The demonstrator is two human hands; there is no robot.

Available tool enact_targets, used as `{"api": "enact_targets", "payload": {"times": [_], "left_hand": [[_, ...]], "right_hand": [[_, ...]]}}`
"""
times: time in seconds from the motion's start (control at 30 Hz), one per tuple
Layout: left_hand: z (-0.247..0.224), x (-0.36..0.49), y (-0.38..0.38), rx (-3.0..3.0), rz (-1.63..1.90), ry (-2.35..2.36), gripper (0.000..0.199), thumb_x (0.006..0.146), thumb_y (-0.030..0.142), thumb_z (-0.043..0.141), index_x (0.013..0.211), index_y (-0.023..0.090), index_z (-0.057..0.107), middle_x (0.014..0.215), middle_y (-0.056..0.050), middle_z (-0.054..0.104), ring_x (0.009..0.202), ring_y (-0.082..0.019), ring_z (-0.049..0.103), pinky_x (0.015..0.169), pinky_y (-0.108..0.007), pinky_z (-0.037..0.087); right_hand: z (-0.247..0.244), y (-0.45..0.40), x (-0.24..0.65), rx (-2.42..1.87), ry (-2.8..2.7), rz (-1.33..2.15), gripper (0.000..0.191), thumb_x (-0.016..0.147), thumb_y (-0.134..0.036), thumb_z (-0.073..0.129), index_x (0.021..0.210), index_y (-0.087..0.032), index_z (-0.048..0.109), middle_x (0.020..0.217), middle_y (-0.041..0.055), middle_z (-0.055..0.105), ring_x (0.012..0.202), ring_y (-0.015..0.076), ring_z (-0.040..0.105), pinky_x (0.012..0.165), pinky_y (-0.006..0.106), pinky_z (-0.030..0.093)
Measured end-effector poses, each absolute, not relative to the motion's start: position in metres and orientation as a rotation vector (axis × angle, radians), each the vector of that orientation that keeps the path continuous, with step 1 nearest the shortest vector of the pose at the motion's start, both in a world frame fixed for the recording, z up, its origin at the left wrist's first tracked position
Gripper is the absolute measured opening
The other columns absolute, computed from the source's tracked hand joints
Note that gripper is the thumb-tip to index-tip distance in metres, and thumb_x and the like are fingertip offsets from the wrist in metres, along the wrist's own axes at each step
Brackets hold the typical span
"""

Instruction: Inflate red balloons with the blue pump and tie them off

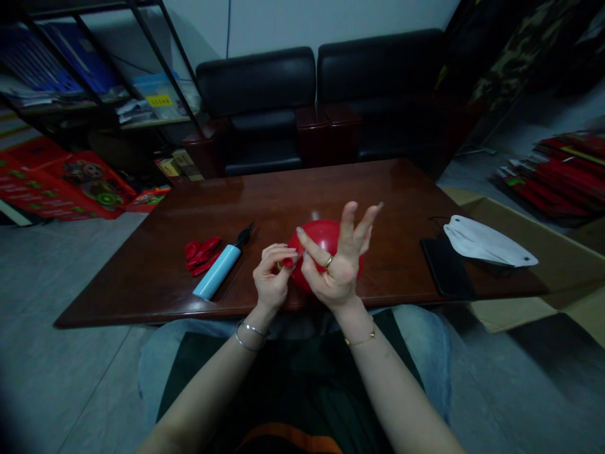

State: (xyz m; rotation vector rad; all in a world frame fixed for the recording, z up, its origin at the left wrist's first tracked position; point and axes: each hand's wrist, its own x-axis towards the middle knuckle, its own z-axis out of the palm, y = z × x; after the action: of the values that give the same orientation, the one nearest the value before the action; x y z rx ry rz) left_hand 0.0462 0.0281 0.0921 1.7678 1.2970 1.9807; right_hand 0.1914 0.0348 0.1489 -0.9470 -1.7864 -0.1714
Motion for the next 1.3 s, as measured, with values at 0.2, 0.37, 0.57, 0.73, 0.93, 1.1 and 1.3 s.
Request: {"api": "enact_targets", "payload": {"times": [0.2,0.37,0.57,0.73,0.93,1.1,1.3], "left_hand": [[0.084,0.051,0.025,1.71,1.971,1.306,0.019,0.089,0.042,0.071,0.091,0.025,0.08,0.095,-0.005,0.079,0.102,-0.022,0.067,0.1,-0.046,0.049],[0.083,0.045,0.029,1.314,1.824,1.206,0.023,0.086,0.038,0.075,0.1,0.021,0.08,0.105,-0.008,0.079,0.107,-0.023,0.07,0.103,-0.044,0.052],[0.078,0.058,0.022,1.279,1.868,1.289,0.028,0.09,0.037,0.07,0.113,0.022,0.077,0.143,-0.011,0.061,0.133,-0.026,0.057,0.114,-0.045,0.045],[0.069,0.068,0.017,1.585,1.977,1.45,0.031,0.096,0.032,0.061,0.125,0.027,0.071,0.152,-0.008,0.053,0.144,-0.026,0.044,0.118,-0.052,0.039],[0.103,0.019,0.02,2.017,1.76,1.34,0.031,0.101,0.034,0.052,0.122,0.027,0.072,0.148,-0.007,0.057,0.145,-0.027,0.041,0.117,-0.057,0.035],[0.15,-0.017,0.039,2.4,1.394,1.133,0.013,0.091,0.037,0.069,0.093,0.029,0.079,0.103,-0.003,0.078,0.112,-0.022,0.061,0.109,-0.048,0.043],[0.156,-0.018,0.05,2.762,1.134,0.932,0.021,0.096,0.045,0.059,0.095,0.037,0.079,0.09,0.001,0.079,0.099,-0.018,0.062,0.112,-0.045,0.04]], "right_hand": [[0.13,0.049,0.193,-1.046,-1.741,-0.314,0.055,0.086,-0.035,0.072,0.139,-0.04,0.056,0.169,-0.0074,-0.006,0.154,0.0417,-0.014,0.118,0.076,0.012],[0.125,0.051,0.201,-0.974,-2.053,-0.148,0.049,0.084,-0.04,0.075,0.131,-0.042,0.062,0.17,-0.0028,0.012,0.155,0.0414,-0.009,0.117,0.078,0.003],[0.127,0.049,0.192,-1.038,-2.042,-0.074,0.034,0.089,-0.041,0.068,0.123,-0.038,0.068,0.166,-0.0006,0.029,0.157,0.0374,0.002,0.119,0.074,-0.001],[0.126,0.046,0.179,-1.045,-1.93,0.012,0.018,0.092,-0.037,0.061,0.102,-0.035,0.077,0.152,-0.001,0.052,0.155,0.0332,0.022,0.12,0.072,0.003],[0.124,0.048,0.191,-1.0,-1.952,0.033,0.014,0.088,-0.03,0.064,0.085,-0.033,0.077,0.147,-0.003,0.058,0.154,0.0322,0.024,0.119,0.072,0.01],[0.129,0.046,0.198,-1.0,-2.09,0.068,0.014,0.088,-0.025,0.063,0.086,-0.03,0.076,0.153,-0.0003,0.05,0.156,0.0334,0.016,0.118,0.073,0.008],[0.131,0.044,0.196,-0.985,-2.095,0.119,0.018,0.09,-0.024,0.059,0.083,-0.029,0.074,0.151,0.0002,0.052,0.156,0.0323,0.016,0.119,0.072,0.006]]}}
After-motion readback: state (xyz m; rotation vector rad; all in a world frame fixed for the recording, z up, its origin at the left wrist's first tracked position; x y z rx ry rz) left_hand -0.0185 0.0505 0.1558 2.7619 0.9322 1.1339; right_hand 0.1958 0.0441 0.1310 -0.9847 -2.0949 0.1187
